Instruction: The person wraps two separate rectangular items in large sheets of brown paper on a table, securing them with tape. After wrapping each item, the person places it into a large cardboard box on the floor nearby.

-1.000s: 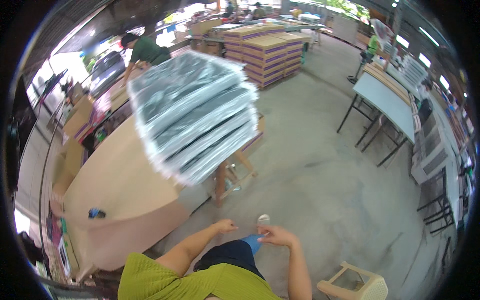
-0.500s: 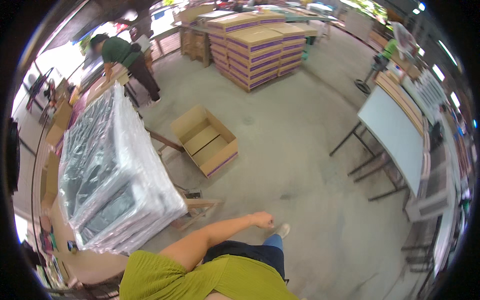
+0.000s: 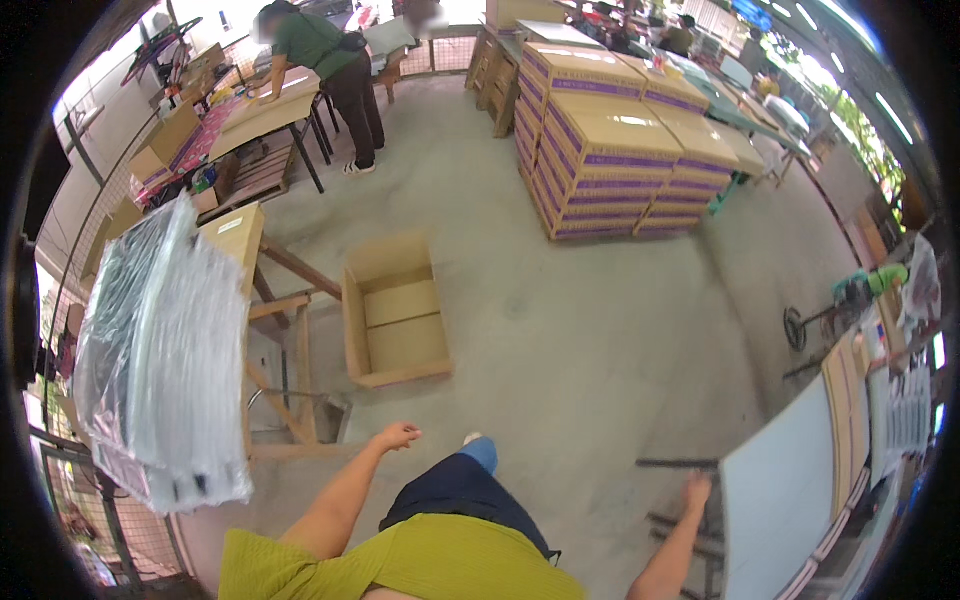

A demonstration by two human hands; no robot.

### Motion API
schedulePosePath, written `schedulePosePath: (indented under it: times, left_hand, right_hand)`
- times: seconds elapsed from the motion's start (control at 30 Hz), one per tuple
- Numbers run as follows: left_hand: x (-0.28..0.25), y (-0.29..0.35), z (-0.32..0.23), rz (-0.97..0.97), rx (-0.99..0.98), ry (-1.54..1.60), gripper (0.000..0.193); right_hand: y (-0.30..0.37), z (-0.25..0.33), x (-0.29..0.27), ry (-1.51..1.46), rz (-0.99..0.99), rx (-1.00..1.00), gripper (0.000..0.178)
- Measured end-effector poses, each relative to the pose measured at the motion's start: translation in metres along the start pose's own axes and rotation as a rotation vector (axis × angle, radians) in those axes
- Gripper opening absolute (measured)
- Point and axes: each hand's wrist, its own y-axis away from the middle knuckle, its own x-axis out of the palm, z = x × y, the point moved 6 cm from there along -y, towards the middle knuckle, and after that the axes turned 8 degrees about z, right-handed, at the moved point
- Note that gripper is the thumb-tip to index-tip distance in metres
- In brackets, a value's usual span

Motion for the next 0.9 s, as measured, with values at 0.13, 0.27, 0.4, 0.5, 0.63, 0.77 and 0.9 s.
schedulePosePath:
  times: [0.13,0.27,0.4,0.5,0.63,0.77,0.9]
  left_hand:
    - [-0.103,-0.046,-0.029,-0.362,0.013,0.208,0.04]
    - [-0.204,-0.059,0.022,-0.367,-0.584,-0.239,0.036]
    - [-0.239,-0.177,-0.054,-0.629,-0.183,0.67,0.04]
    - [-0.308,-0.233,-0.152,-0.5,-0.287,0.644,0.041]
    - [-0.443,-0.298,-0.252,-0.583,-0.243,0.409,0.042]
    - [-0.534,-0.323,-0.221,-0.913,-0.213,0.822,0.041]
    - [-0.584,-0.349,-0.244,-0.963,-0.482,0.935,0.043]
  right_hand:
    - [-0.277,0.27,-0.062,-0.353,-0.116,-0.164,0.043]
    - [-0.324,0.632,0.006,-0.529,0.185,-0.545,0.037]
    - [-0.364,0.751,0.131,-0.127,0.67,-0.757,0.044]
    - [-0.406,0.722,0.215,-0.098,1.005,-0.625,0.044]
    - [-0.517,0.713,0.285,0.109,1.187,-0.193,0.041]
    - [-0.601,0.875,0.366,0.239,1.239,-0.261,0.035]
    - [-0.703,1.052,0.424,0.407,1.209,-0.472,0.03]
